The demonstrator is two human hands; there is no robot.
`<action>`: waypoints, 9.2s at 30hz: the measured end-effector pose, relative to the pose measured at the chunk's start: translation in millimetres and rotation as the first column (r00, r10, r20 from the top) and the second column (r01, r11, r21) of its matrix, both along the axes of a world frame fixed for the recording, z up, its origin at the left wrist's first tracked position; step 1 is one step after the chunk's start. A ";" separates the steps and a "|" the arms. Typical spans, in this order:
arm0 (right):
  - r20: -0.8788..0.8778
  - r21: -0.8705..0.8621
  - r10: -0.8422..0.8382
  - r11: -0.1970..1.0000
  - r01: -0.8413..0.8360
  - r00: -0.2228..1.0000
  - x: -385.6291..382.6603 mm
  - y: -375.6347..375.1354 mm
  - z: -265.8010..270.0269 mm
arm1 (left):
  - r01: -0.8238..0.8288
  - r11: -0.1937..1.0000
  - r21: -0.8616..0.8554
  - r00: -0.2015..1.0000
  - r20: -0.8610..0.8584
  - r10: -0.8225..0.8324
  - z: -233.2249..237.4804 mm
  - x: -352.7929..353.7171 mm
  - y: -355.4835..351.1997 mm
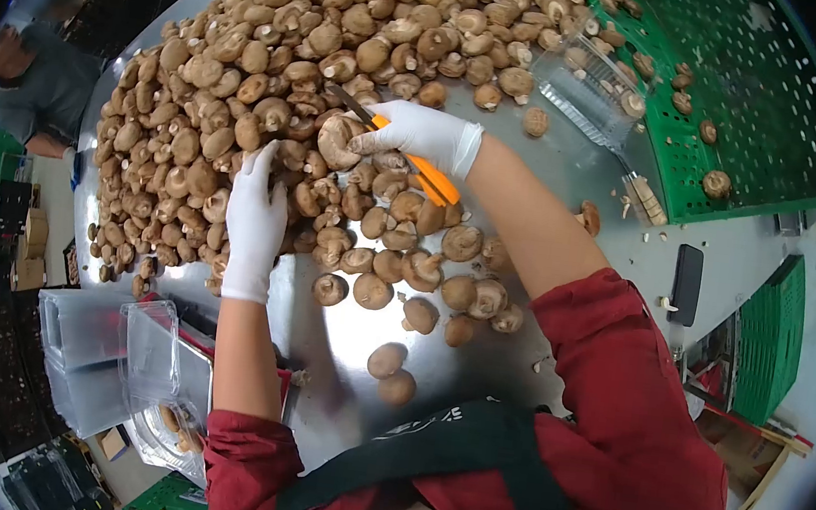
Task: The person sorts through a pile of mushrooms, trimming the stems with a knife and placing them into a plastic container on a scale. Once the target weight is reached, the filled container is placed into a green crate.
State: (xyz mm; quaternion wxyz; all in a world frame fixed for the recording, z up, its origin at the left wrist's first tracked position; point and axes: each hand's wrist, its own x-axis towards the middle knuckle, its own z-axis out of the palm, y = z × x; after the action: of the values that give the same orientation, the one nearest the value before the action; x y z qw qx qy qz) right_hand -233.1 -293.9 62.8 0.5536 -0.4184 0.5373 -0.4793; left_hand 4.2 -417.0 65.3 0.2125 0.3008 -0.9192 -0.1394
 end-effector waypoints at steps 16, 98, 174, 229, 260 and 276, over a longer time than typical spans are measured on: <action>0.173 0.040 -0.048 0.998 0.042 0.984 48.3 59.1 10.8 | 0.534 0.224 0.815 0.702 -0.575 0.421 24.2 26.5 40.9; -0.911 -0.123 -0.133 0.991 0.050 0.391 50.3 -18.9 -9.7 | 0.759 -0.228 0.610 0.545 -0.402 0.736 -19.2 106.3 97.8; -0.532 0.128 -0.113 0.969 0.212 0.839 20.2 93.8 23.0 | 0.114 0.629 0.769 0.987 -0.162 0.019 -5.7 82.4 137.2; -0.803 0.062 -0.257 0.861 0.505 0.537 105.2 159.7 32.1 | 0.461 -0.028 0.887 0.848 -0.431 0.308 25.7 60.8 163.5; -0.592 -0.098 -0.235 0.970 0.221 0.771 172.6 169.2 20.1 | 0.297 0.693 0.657 0.856 -0.505 0.112 -2.5 70.1 193.2; -0.355 0.008 -0.133 0.989 0.146 0.925 168.5 170.0 17.1 | 0.333 0.942 0.034 0.840 -0.464 -0.280 -7.1 76.3 189.7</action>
State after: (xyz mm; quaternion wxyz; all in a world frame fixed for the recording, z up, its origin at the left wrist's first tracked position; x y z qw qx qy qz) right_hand -64.6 -123.9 79.9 0.4197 -0.4489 0.6646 -0.4250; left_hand 80.5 -227.2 58.2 0.3780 0.1204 -0.8710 -0.2899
